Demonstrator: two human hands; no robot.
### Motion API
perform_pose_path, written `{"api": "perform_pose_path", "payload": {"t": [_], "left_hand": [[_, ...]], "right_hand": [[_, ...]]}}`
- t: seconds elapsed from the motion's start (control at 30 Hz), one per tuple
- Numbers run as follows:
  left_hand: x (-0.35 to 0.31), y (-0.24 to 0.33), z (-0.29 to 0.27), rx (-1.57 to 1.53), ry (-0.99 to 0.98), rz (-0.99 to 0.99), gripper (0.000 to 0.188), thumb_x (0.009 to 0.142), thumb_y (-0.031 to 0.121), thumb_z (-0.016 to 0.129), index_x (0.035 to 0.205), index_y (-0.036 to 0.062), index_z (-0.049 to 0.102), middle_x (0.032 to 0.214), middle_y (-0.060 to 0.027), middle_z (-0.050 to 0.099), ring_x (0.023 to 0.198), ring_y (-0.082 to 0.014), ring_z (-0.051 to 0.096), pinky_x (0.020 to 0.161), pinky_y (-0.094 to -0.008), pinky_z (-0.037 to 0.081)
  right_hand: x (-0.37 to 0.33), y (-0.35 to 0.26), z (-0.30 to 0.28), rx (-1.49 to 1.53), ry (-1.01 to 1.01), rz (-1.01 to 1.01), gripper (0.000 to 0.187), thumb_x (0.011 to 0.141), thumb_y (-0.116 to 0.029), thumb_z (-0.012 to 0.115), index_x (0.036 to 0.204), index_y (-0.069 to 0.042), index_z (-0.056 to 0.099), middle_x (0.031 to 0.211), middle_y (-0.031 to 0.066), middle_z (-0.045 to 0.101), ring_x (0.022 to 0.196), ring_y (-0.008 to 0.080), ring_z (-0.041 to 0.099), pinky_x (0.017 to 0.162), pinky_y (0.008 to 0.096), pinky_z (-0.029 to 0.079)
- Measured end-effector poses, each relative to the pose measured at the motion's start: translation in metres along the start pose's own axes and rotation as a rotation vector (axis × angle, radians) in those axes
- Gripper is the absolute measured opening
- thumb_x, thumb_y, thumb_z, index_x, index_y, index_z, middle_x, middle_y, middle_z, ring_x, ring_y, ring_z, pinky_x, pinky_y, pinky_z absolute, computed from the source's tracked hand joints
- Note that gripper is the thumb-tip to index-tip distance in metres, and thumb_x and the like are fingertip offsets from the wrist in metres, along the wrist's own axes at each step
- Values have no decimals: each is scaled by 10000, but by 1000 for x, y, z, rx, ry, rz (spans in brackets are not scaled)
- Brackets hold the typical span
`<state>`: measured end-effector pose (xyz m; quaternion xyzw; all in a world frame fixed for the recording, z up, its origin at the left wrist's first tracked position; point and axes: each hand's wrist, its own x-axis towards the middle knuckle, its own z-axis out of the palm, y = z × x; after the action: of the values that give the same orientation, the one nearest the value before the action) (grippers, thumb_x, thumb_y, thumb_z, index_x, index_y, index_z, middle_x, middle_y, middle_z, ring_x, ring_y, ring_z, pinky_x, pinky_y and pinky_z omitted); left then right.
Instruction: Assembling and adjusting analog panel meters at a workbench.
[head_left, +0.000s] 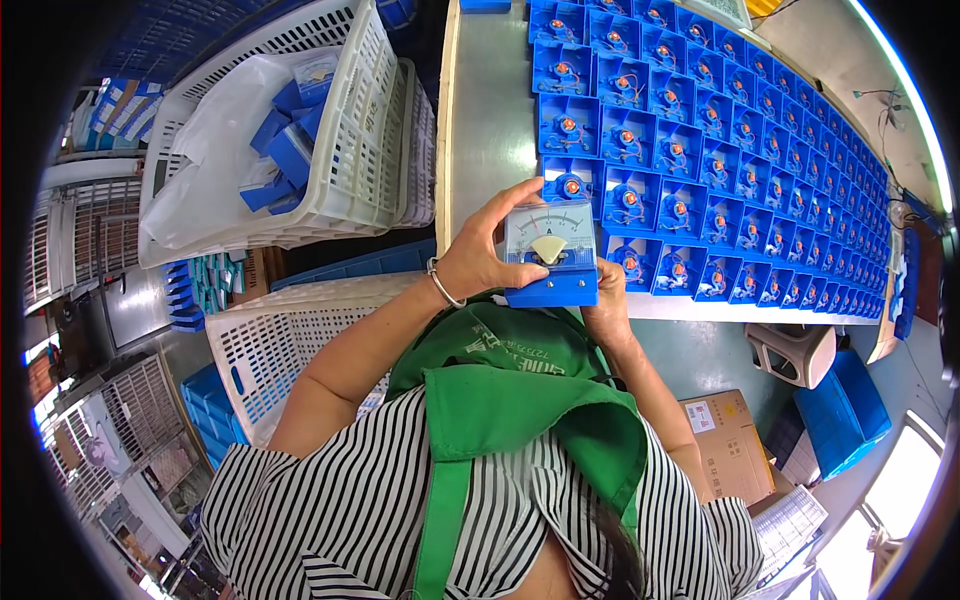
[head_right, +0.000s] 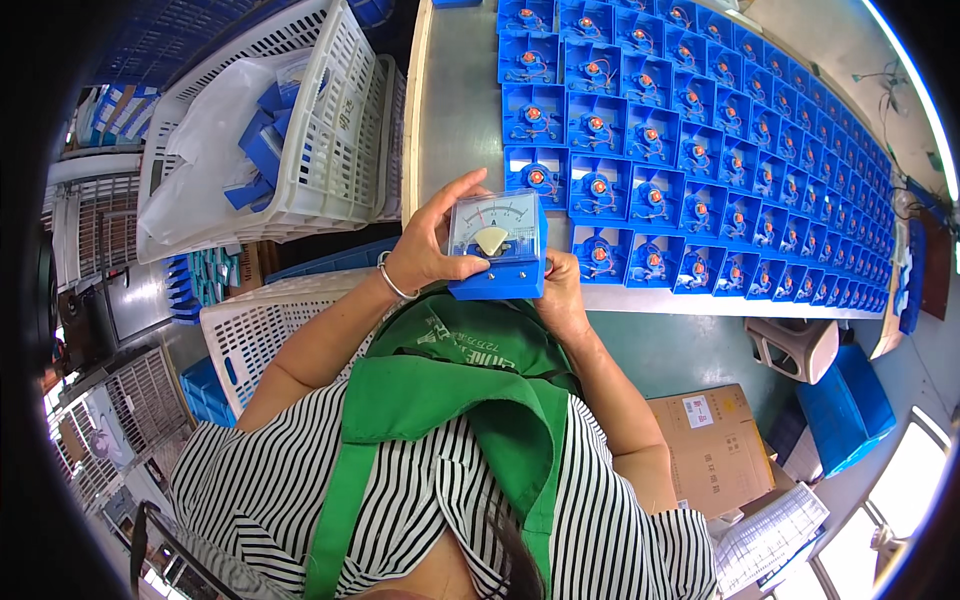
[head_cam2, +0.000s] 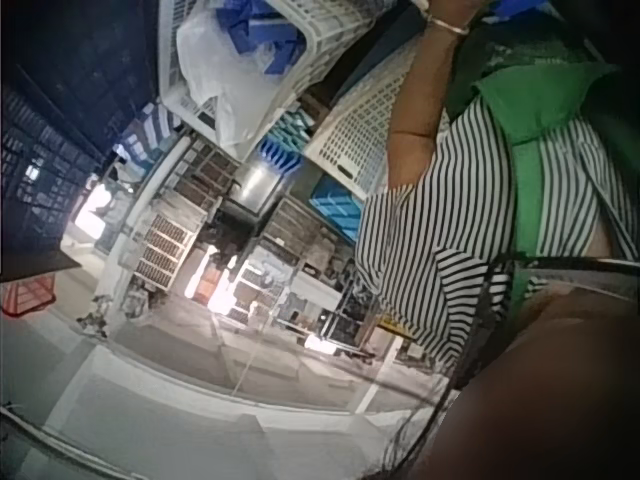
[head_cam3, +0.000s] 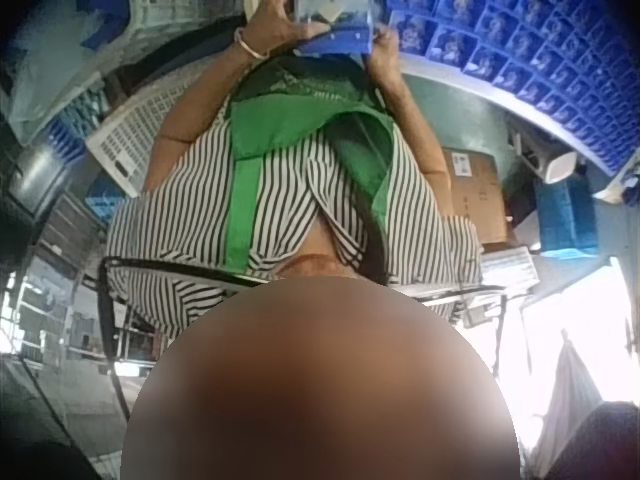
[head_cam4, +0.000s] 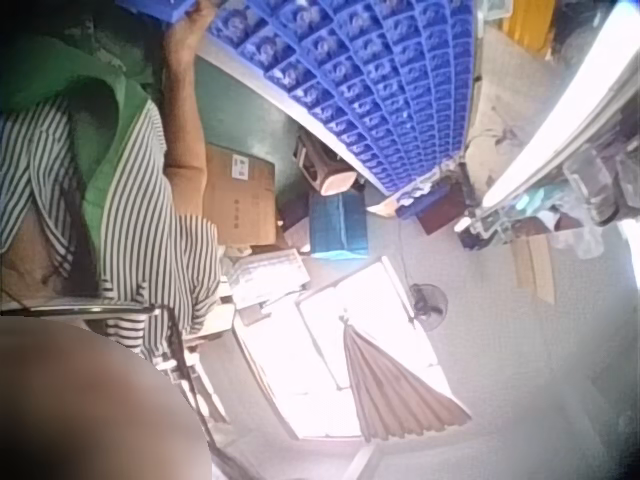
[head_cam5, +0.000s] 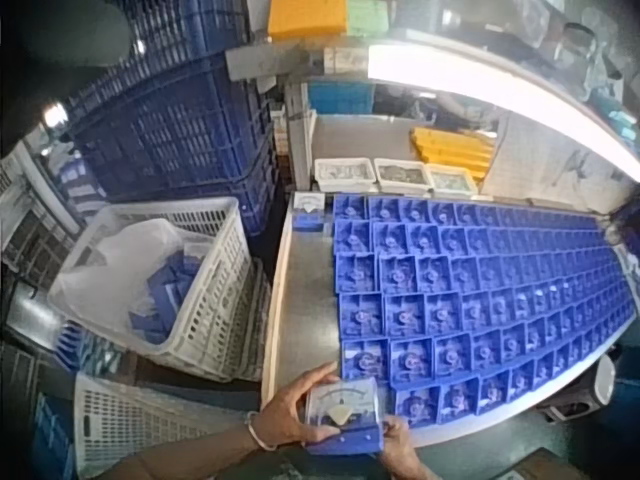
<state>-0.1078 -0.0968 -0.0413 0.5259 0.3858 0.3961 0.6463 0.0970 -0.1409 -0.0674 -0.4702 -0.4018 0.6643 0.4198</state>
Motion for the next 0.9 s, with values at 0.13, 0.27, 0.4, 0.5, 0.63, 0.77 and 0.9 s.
{"api": "perform_pose_path", "payload": {"t": [0.13,0.27,0.4,0.5,0.63,0.77,0.9], "left_hand": [[-2,-1,-1,-7,11,-11,1010,596,215,833,1449,53,319,1233,-104,491,1181,-211,494,1048,-344,357],[-1,-2,-2,-25,6,-15,1002,599,204,831,1448,53,322,1231,-102,491,1182,-208,491,1050,-344,355],[-1,-1,-3,-1,3,-2,996,601,197,830,1447,54,324,1232,-103,491,1183,-210,491,1052,-344,353],[-1,-3,-4,-17,6,-3,996,601,202,830,1447,55,325,1234,-104,491,1184,-212,491,1054,-345,351],[-3,-2,-4,-16,9,-7,1001,598,214,830,1447,56,325,1238,-107,490,1185,-213,491,1053,-345,352],[-3,-5,-4,16,14,-3,1005,597,230,830,1449,58,323,1243,-110,489,1185,-213,492,1051,-345,353],[-2,-7,-6,53,8,-10,998,605,233,827,1448,59,323,1248,-114,488,1194,-217,486,1052,-346,351]], "right_hand": [[0,-4,3,-30,-2,-8,49,824,5,652,823,-10,699,745,-29,655,674,16,544,596,200,466],[1,-6,3,-9,-18,-8,40,829,-10,659,831,-7,698,764,-17,668,686,22,555,606,201,473],[1,-3,4,-23,-10,-20,45,836,-19,657,844,0,697,771,-10,674,692,29,567,615,203,481],[0,-7,6,-68,-22,-40,47,835,-18,656,850,2,696,774,-6,675,693,32,570,614,205,483],[0,-4,6,-48,-9,-12,51,838,-26,657,853,4,695,775,-2,676,697,33,573,615,205,485],[0,-5,8,-64,-5,-3,57,839,-28,653,860,4,696,766,-8,670,686,28,562,596,204,475],[5,3,-7,-220,-23,7,124,865,-89,634,904,12,694,762,7,671,632,28,550,486,186,394]]}}
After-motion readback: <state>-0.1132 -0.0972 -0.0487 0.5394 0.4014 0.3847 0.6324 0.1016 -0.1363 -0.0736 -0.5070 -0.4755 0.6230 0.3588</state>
